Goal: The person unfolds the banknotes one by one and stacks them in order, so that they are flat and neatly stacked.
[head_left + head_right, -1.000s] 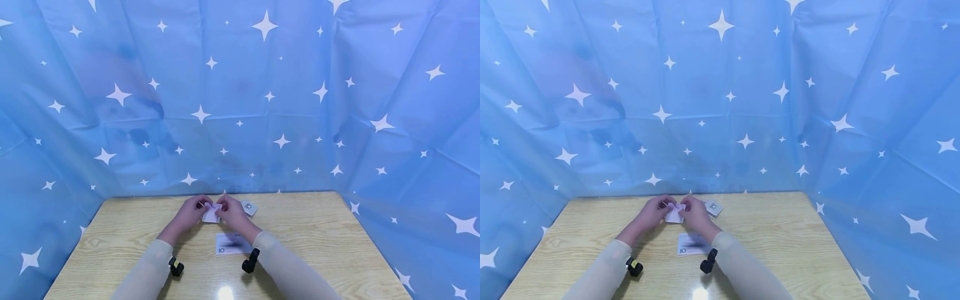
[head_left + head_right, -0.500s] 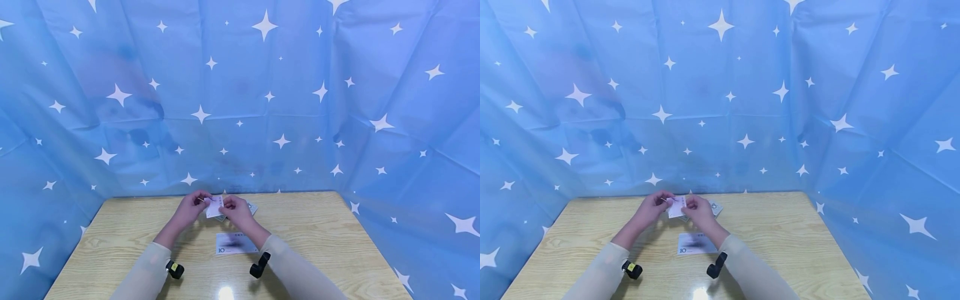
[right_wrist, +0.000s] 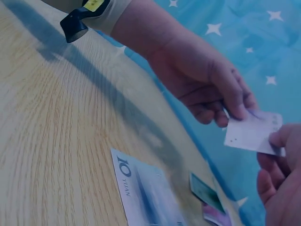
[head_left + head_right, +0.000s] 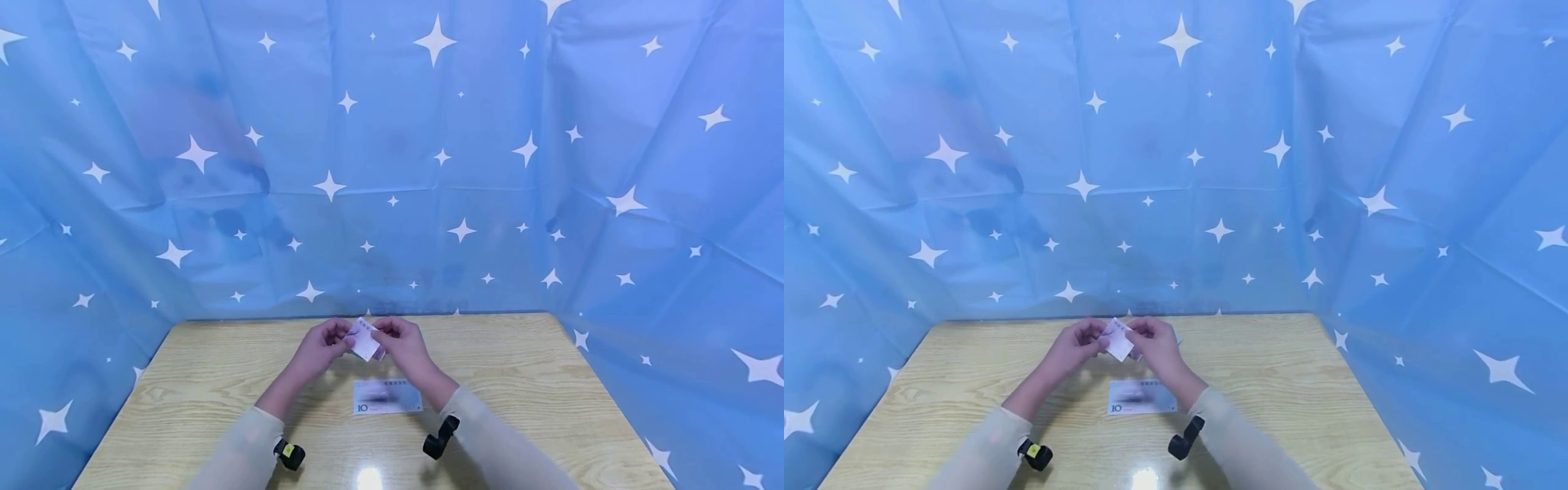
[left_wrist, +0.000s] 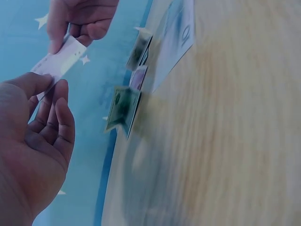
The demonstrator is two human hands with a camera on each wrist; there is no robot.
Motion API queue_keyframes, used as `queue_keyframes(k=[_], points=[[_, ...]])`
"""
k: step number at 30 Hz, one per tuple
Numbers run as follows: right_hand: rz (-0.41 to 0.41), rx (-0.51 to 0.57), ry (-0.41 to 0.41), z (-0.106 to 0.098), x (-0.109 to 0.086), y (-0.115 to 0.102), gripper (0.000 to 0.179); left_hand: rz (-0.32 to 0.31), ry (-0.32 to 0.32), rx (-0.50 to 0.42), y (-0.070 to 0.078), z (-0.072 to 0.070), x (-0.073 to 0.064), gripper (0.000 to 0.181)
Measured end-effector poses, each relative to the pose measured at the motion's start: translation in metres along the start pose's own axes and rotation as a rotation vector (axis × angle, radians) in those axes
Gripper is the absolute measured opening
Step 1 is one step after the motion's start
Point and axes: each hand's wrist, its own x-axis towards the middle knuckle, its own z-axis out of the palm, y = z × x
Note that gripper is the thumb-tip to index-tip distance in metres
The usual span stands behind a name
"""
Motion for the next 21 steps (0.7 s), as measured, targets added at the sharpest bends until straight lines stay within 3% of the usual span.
queue_keyframes(k=[5, 13, 21], points=[[-0.016, -0.026, -0.034, -0.01, -0.003, -0.005, 0.013, 0.021, -0.043, 0.0, -0.001, 0.008, -0.007, 0.02], [-0.022, -0.095, -0.142, -0.021, -0.009, -0.006, 0.009, 0.056, -0.015, -0.067, -0.002, 0.019, -0.013, 0.033], [-0.079, -0.166, -0.215, -0.028, -0.017, -0.006, 0.008, 0.074, -0.013, -0.046, 0.001, 0.033, -0.016, 0.013]])
